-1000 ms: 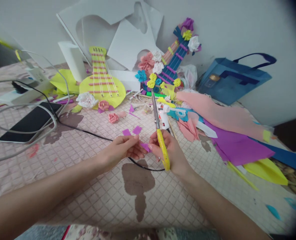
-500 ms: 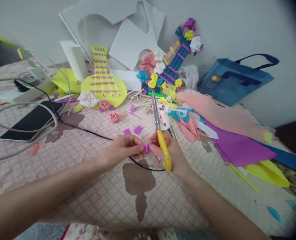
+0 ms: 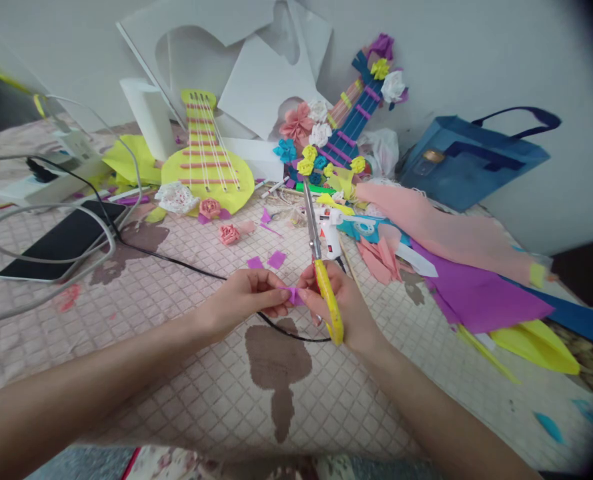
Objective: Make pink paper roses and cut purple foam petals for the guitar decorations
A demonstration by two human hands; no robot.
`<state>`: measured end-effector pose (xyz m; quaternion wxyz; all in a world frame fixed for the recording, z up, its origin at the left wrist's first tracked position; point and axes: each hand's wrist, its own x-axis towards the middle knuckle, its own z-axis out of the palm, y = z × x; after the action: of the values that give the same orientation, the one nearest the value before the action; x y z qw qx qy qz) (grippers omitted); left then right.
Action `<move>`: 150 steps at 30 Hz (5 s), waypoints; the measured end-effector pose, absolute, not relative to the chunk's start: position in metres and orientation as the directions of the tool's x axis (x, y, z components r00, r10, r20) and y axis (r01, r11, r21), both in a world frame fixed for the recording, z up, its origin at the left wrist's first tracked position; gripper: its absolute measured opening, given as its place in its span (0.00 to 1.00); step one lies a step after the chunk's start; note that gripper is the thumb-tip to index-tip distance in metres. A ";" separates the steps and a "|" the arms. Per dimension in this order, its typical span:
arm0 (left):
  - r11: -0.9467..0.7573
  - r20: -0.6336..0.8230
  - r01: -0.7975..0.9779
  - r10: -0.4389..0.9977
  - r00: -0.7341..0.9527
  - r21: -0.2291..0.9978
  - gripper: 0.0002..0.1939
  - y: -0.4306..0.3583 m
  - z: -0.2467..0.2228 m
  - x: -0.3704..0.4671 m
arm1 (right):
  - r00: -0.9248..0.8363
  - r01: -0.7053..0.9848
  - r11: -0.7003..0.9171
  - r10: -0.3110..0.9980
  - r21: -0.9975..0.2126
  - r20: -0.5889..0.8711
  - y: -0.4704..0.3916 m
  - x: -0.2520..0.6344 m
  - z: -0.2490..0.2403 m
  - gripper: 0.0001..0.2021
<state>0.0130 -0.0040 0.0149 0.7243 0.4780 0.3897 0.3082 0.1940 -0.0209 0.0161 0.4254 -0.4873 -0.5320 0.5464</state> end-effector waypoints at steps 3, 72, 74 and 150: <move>0.339 -0.262 -0.063 0.821 0.507 0.939 0.09 -0.005 0.016 0.013 | -0.174 0.042 -0.083 0.981 -0.996 -0.089 -0.021 0.194 0.017 0.14; 0.333 -0.300 0.039 0.788 0.538 0.942 0.11 -0.004 0.019 0.013 | -0.130 0.087 -0.081 0.987 -0.993 -0.092 -0.022 0.190 0.022 0.15; 0.320 -0.299 0.053 0.799 0.522 0.946 0.10 -0.003 0.021 0.011 | -0.129 0.086 -0.092 0.986 -0.992 -0.102 -0.021 0.190 0.022 0.16; 0.365 -0.301 -0.027 0.806 0.510 0.931 0.12 0.000 0.018 0.012 | -0.157 0.049 -0.207 0.964 -0.977 -0.212 -0.022 0.188 0.015 0.17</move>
<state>0.0120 0.0002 0.0184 0.7215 0.4842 0.4022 0.2884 0.1882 -0.0223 0.0147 0.3941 -0.5159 -0.4910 0.5809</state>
